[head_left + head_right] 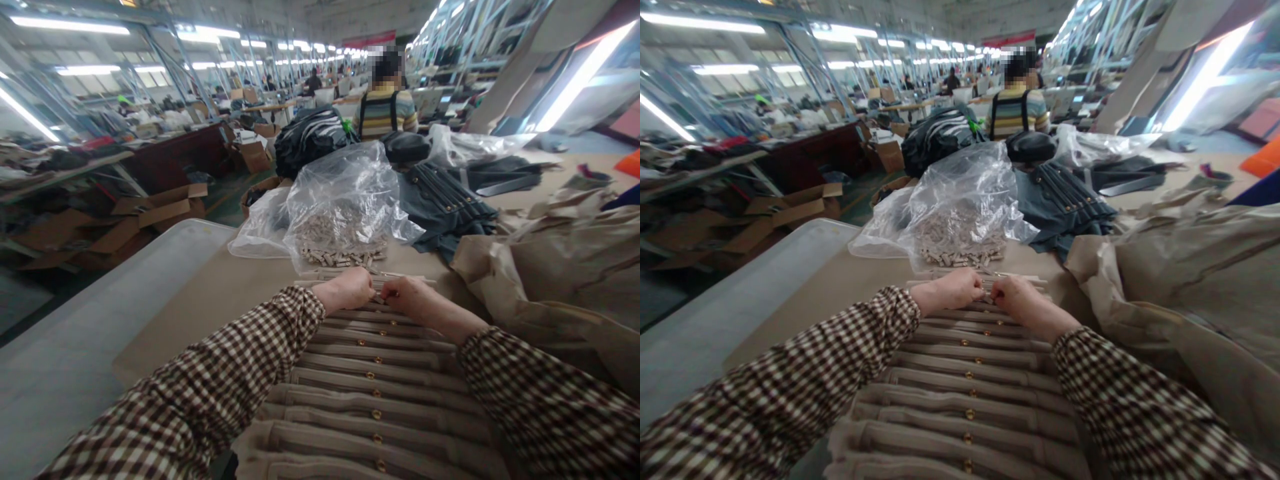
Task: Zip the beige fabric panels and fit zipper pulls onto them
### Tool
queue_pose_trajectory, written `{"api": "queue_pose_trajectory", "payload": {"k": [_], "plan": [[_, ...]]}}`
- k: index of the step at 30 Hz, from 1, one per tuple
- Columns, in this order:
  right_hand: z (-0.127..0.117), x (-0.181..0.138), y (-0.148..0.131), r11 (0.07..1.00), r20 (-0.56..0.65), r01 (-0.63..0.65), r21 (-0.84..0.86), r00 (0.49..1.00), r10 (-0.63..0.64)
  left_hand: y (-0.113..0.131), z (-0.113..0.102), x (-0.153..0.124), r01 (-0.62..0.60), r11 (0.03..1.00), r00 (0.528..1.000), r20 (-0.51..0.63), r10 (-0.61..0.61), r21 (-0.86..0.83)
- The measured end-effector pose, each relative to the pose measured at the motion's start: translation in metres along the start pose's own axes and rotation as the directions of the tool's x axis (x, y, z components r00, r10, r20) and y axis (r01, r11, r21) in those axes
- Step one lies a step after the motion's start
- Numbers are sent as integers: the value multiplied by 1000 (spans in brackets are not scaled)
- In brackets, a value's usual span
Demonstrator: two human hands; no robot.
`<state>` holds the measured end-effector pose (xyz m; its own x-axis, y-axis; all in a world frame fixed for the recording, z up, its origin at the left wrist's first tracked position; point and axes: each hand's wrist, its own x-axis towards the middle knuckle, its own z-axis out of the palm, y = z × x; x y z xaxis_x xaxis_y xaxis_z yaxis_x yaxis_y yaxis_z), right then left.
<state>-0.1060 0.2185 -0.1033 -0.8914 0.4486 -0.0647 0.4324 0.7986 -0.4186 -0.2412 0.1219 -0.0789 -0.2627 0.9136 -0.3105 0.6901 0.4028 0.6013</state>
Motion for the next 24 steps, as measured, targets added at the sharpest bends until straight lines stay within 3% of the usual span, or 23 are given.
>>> {"api": "queue_pose_trajectory", "payload": {"k": [6,11,13,15,19,22,24], "plan": [[6,-1,-4,997,-37,-47,-56,998,45,-6,2,1,9,998,999,-46,-12,-55],[2,-7,-4,998,-88,-55,-32,995,52,-13,-10,-8,46,974,996,-64,-61,-224],[1,-10,-8,998,-155,-10,64,988,20,-13,-13,-15,52,938,996,-49,-73,-343],[4,-12,-14,956,-222,85,281,975,-21,-11,-14,-21,61,878,996,-23,-82,-475],[17,-9,-30,698,-240,199,688,970,-40,-2,-7,-26,91,730,995,28,-98,-677],[22,-8,-37,633,-209,180,753,977,-30,6,-2,-26,112,636,991,41,-125,-764],[20,-10,-39,729,-253,214,650,966,-58,9,1,-26,126,586,988,51,-142,-800]]}}
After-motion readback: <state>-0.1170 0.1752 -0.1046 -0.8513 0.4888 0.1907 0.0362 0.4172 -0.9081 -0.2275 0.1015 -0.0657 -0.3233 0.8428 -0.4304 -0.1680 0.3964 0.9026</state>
